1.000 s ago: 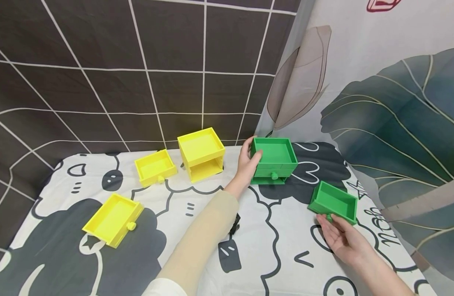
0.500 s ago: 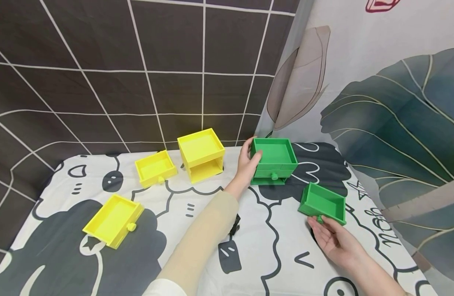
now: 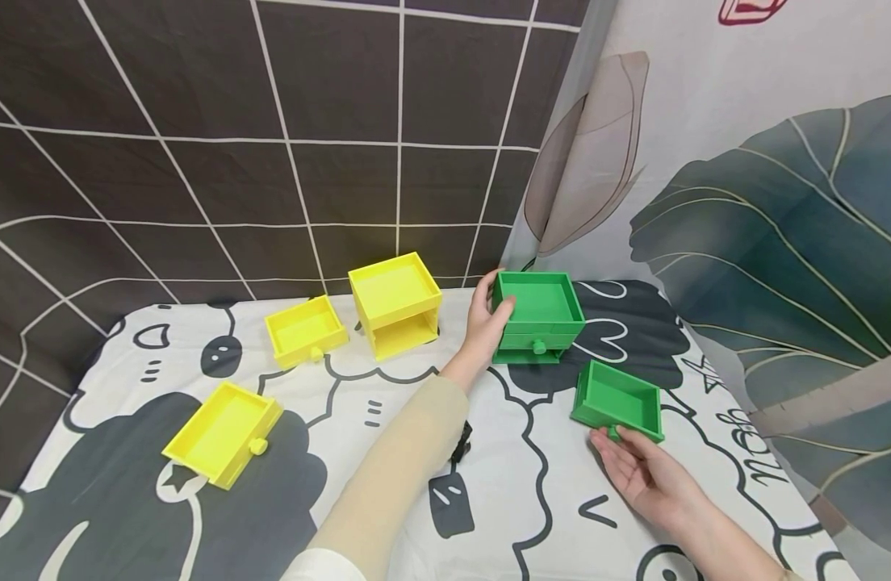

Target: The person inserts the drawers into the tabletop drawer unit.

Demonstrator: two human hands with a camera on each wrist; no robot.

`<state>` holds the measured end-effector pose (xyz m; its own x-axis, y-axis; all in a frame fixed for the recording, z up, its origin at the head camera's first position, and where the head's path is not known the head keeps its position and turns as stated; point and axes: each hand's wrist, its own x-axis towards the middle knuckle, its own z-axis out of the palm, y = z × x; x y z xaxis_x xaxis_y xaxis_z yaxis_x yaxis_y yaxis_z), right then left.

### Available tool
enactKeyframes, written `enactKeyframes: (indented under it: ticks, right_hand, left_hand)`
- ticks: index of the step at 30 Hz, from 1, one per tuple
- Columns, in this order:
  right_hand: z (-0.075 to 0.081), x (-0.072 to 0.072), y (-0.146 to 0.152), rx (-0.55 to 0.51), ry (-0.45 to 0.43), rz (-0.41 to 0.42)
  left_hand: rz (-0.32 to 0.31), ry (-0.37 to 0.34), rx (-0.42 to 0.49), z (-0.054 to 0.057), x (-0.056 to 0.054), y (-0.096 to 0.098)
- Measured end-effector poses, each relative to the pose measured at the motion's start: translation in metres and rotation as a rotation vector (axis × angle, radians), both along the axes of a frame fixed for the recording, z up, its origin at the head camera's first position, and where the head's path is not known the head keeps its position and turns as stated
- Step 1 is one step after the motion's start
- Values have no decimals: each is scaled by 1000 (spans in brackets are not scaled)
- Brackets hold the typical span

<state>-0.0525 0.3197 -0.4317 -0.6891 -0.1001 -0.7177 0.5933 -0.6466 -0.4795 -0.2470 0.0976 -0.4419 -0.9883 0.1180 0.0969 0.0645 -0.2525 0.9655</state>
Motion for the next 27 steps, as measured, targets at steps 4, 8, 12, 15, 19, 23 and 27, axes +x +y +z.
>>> enactKeyframes:
  ticks: [4, 8, 12, 15, 19, 23, 27]
  right_hand:
    - [-1, 1, -3, -14, 11, 14]
    - [-2, 1, -7, -13, 18, 24]
    - [-2, 1, -11, 3, 25, 33]
    - [-2, 1, -14, 13, 32, 45]
    - [-2, 0, -18, 22, 31, 46]
    - [-1, -1, -21, 5, 40, 52]
    - [0, -2, -24, 0, 45, 63]
  left_hand:
    - [-6, 4, 5, 0, 0, 0]
    - [-3, 3, -3, 1, 1, 0]
    - [0, -3, -11, 0, 0, 1]
    - [0, -1, -11, -1, 0, 1]
    - [-2, 10, -4, 0, 0, 0]
    - [-6, 11, 4, 0, 1, 0]
    - [-4, 6, 2, 0, 0, 0]
